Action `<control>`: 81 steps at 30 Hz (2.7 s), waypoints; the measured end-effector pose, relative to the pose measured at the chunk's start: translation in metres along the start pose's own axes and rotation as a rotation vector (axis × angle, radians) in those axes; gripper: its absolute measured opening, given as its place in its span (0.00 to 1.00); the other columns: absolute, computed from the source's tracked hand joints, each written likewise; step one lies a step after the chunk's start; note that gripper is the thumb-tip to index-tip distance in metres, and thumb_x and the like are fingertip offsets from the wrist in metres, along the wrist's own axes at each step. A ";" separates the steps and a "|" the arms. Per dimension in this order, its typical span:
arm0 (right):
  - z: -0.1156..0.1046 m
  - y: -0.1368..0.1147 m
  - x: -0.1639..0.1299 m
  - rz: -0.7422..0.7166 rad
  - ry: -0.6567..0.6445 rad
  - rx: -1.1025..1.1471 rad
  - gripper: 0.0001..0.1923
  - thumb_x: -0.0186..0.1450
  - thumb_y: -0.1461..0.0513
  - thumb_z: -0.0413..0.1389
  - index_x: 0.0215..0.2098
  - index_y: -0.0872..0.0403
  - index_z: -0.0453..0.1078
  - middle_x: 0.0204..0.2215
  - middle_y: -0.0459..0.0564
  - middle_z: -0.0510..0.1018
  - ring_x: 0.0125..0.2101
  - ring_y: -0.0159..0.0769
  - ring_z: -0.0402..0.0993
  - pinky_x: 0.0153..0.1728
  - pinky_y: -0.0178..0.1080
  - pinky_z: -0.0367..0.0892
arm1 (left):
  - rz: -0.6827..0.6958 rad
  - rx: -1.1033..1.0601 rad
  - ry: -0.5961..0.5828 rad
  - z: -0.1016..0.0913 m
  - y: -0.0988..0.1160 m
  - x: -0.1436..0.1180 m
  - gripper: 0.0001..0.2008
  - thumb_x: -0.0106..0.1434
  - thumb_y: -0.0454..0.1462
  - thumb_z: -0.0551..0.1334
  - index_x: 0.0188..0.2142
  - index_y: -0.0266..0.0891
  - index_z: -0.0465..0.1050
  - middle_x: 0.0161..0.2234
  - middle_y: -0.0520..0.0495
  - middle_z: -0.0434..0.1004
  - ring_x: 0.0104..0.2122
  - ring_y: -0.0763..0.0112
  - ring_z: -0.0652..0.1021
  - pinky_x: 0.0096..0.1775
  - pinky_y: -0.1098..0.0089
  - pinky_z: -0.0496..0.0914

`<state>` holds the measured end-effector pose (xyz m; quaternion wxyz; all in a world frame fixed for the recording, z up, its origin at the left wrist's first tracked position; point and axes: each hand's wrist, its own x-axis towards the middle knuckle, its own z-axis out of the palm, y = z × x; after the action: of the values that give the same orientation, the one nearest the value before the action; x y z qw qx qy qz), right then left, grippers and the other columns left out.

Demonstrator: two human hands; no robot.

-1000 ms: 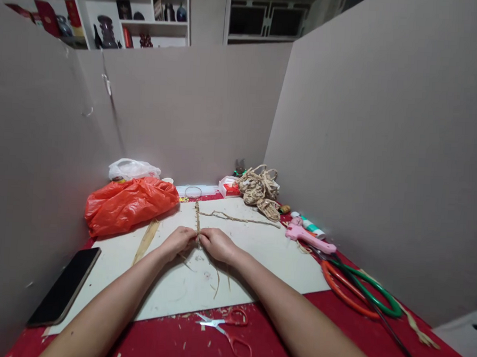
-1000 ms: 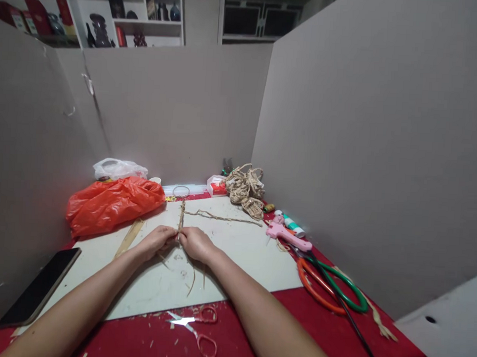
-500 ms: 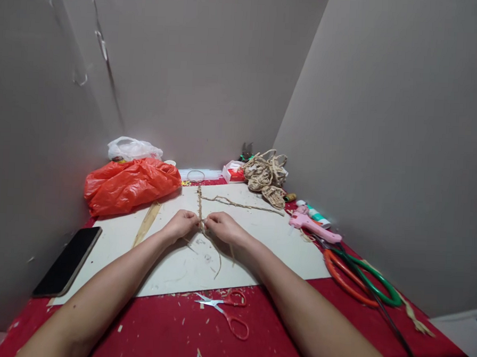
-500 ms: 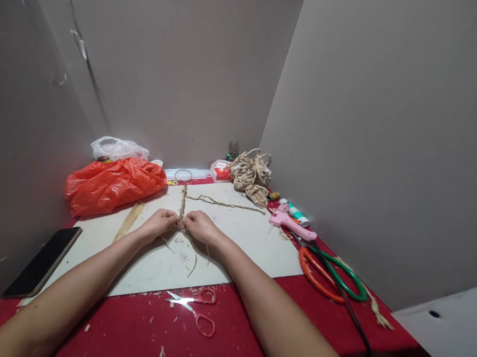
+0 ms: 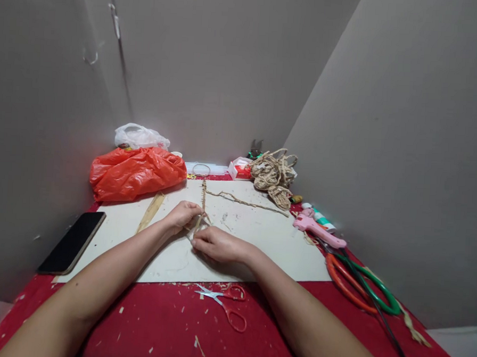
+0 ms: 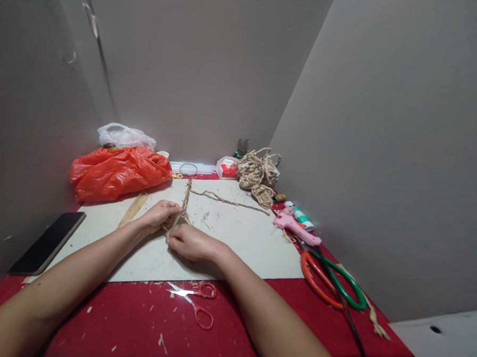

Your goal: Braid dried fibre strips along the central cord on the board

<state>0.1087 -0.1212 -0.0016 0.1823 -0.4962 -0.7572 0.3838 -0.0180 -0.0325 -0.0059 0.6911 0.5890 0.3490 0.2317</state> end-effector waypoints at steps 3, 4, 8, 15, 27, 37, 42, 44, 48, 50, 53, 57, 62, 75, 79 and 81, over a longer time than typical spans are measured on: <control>-0.018 0.003 -0.008 0.065 0.031 0.225 0.19 0.63 0.52 0.49 0.24 0.58 0.68 0.14 0.43 0.66 0.16 0.27 0.61 0.19 0.30 0.56 | -0.018 -0.059 -0.036 -0.005 -0.001 0.000 0.06 0.52 0.35 0.60 0.22 0.35 0.64 0.10 0.61 0.48 0.11 0.84 0.48 0.18 0.74 0.40; -0.025 0.006 -0.008 0.109 0.214 0.266 0.19 0.62 0.51 0.50 0.25 0.58 0.68 0.14 0.43 0.66 0.16 0.27 0.61 0.18 0.30 0.56 | -0.028 -0.072 -0.050 -0.007 -0.001 0.000 0.07 0.52 0.35 0.60 0.21 0.36 0.64 0.10 0.61 0.47 0.11 0.84 0.48 0.18 0.74 0.40; -0.031 0.021 0.012 0.245 0.700 0.496 0.16 0.61 0.51 0.52 0.31 0.57 0.68 0.24 0.48 0.73 0.22 0.28 0.67 0.21 0.29 0.60 | -0.059 -0.105 -0.101 -0.011 -0.004 0.001 0.11 0.52 0.37 0.62 0.20 0.37 0.60 0.11 0.62 0.47 0.12 0.84 0.48 0.19 0.74 0.40; -0.018 0.030 0.043 0.368 0.192 0.682 0.19 0.61 0.51 0.51 0.22 0.57 0.63 0.10 0.37 0.55 0.09 0.20 0.44 0.10 0.28 0.40 | 0.024 0.002 -0.101 -0.016 -0.009 0.001 0.11 0.52 0.41 0.61 0.21 0.35 0.64 0.11 0.60 0.51 0.13 0.84 0.48 0.19 0.73 0.41; -0.028 0.042 0.040 0.329 -0.002 1.057 0.16 0.60 0.56 0.53 0.20 0.54 0.54 0.12 0.34 0.50 0.11 0.19 0.37 0.11 0.25 0.34 | 0.165 0.392 -0.075 -0.024 0.002 0.003 0.13 0.55 0.44 0.58 0.26 0.34 0.67 0.16 0.58 0.55 0.16 0.81 0.53 0.21 0.75 0.47; -0.008 0.030 0.043 0.401 0.338 1.013 0.15 0.57 0.61 0.53 0.17 0.54 0.54 0.08 0.35 0.52 0.09 0.19 0.41 0.10 0.26 0.35 | 0.348 1.093 0.232 0.002 0.007 -0.016 0.10 0.57 0.37 0.54 0.24 0.36 0.71 0.22 0.44 0.71 0.25 0.67 0.70 0.30 0.70 0.59; -0.006 0.028 0.041 0.405 0.362 1.082 0.16 0.53 0.62 0.54 0.16 0.53 0.49 0.08 0.33 0.50 0.09 0.18 0.39 0.10 0.26 0.36 | 0.311 1.276 0.176 0.023 -0.003 -0.024 0.12 0.58 0.34 0.52 0.38 0.31 0.71 0.29 0.33 0.75 0.32 0.54 0.75 0.37 0.61 0.63; -0.005 0.029 0.040 0.417 0.375 1.101 0.14 0.52 0.63 0.53 0.16 0.53 0.50 0.08 0.33 0.49 0.09 0.17 0.38 0.10 0.25 0.36 | 0.311 1.263 0.155 0.026 -0.009 -0.024 0.12 0.58 0.33 0.53 0.39 0.30 0.70 0.30 0.32 0.75 0.33 0.53 0.76 0.38 0.61 0.63; 0.000 0.034 0.038 0.421 0.415 1.105 0.10 0.49 0.64 0.52 0.16 0.54 0.54 0.08 0.36 0.54 0.09 0.19 0.45 0.10 0.26 0.39 | 0.471 1.268 0.080 0.028 -0.011 -0.029 0.11 0.59 0.38 0.54 0.34 0.34 0.71 0.30 0.36 0.75 0.31 0.57 0.75 0.37 0.63 0.63; 0.000 0.037 0.038 0.412 0.420 1.106 0.08 0.48 0.65 0.52 0.16 0.55 0.55 0.08 0.38 0.57 0.09 0.20 0.48 0.10 0.26 0.40 | 0.587 1.221 0.092 0.026 -0.008 -0.033 0.12 0.61 0.40 0.52 0.33 0.38 0.72 0.29 0.41 0.75 0.28 0.62 0.74 0.34 0.66 0.62; -0.002 0.038 0.039 0.400 0.376 1.125 0.10 0.48 0.65 0.52 0.15 0.54 0.53 0.08 0.37 0.55 0.09 0.19 0.44 0.09 0.26 0.40 | 0.645 1.071 0.262 0.020 -0.005 -0.032 0.11 0.62 0.40 0.51 0.31 0.40 0.70 0.27 0.46 0.74 0.27 0.68 0.72 0.32 0.70 0.61; -0.005 0.035 0.042 0.356 0.289 1.150 0.11 0.53 0.63 0.50 0.16 0.53 0.53 0.07 0.35 0.50 0.08 0.20 0.39 0.10 0.26 0.39 | 0.584 0.867 0.493 0.006 -0.013 -0.014 0.09 0.59 0.38 0.53 0.34 0.38 0.70 0.32 0.45 0.74 0.33 0.68 0.72 0.36 0.71 0.61; -0.004 0.034 0.044 0.301 0.244 1.141 0.08 0.53 0.64 0.50 0.18 0.55 0.58 0.07 0.34 0.49 0.09 0.19 0.38 0.10 0.25 0.36 | 0.236 0.460 0.206 -0.002 -0.028 0.008 0.19 0.60 0.46 0.48 0.22 0.36 0.63 0.17 0.53 0.63 0.18 0.75 0.62 0.24 0.73 0.56; -0.007 0.042 0.040 0.256 0.246 1.066 0.05 0.53 0.65 0.50 0.20 0.56 0.59 0.10 0.34 0.49 0.10 0.19 0.39 0.10 0.25 0.35 | 0.436 0.725 0.236 -0.004 -0.023 0.003 0.12 0.58 0.38 0.49 0.21 0.37 0.61 0.20 0.54 0.60 0.25 0.73 0.63 0.30 0.73 0.57; -0.006 0.044 0.042 0.259 0.263 1.034 0.05 0.52 0.65 0.49 0.19 0.55 0.58 0.11 0.35 0.50 0.10 0.20 0.39 0.10 0.26 0.34 | 0.468 0.810 0.261 -0.005 -0.026 0.003 0.12 0.60 0.37 0.48 0.22 0.37 0.63 0.21 0.53 0.63 0.26 0.72 0.65 0.31 0.73 0.57; -0.007 0.045 0.042 0.253 0.282 1.019 0.05 0.51 0.64 0.49 0.19 0.55 0.58 0.11 0.35 0.51 0.10 0.20 0.39 0.10 0.26 0.34 | 0.477 0.823 0.254 -0.005 -0.028 0.004 0.13 0.61 0.38 0.48 0.23 0.37 0.64 0.22 0.52 0.65 0.27 0.72 0.66 0.31 0.73 0.58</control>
<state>0.1225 -0.0712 -0.0359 0.4519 -0.4787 -0.3780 0.6509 -0.0215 -0.0320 -0.0346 0.2806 0.8437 0.3487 0.2964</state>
